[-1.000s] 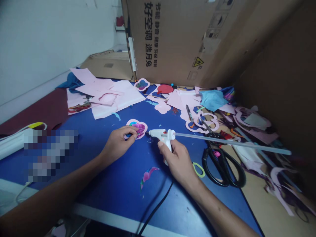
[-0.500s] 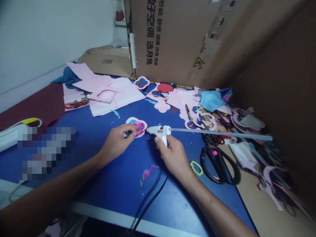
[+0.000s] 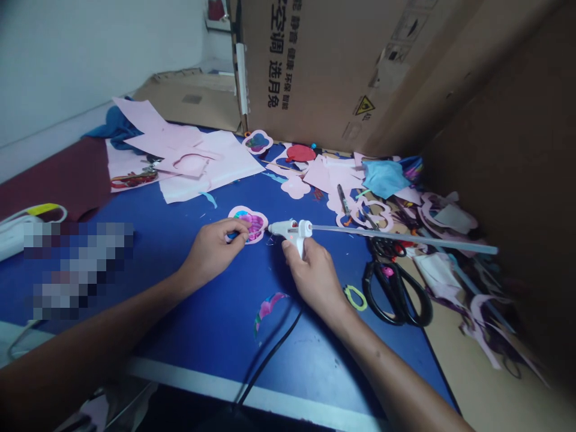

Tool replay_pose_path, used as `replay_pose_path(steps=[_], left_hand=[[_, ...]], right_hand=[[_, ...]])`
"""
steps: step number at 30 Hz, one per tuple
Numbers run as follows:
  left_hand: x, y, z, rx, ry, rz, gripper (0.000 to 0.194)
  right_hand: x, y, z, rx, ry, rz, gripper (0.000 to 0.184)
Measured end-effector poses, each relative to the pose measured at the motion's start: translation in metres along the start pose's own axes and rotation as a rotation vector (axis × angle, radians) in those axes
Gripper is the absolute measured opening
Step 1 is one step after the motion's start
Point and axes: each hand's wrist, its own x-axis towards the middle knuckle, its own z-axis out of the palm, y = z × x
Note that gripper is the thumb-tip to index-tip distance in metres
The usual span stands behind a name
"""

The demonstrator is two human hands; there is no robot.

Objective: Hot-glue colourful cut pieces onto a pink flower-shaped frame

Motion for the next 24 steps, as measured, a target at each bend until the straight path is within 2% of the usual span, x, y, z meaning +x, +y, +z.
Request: replay_pose_path(steps=[10,24], left_hand=[[0.0,-0.0014,0.0017,0.002,0.022,-0.019,0.021],[0.0007,-0.0001,0.0008,0.053,-0.006,-0.038,0.017]], right_hand=[[0.001,0.0035,0.0018,-0.068,0.018,-0.003,0.049],[0.0027,-0.0013,0.0005,-0.103,0.009,0.003,0.04]])
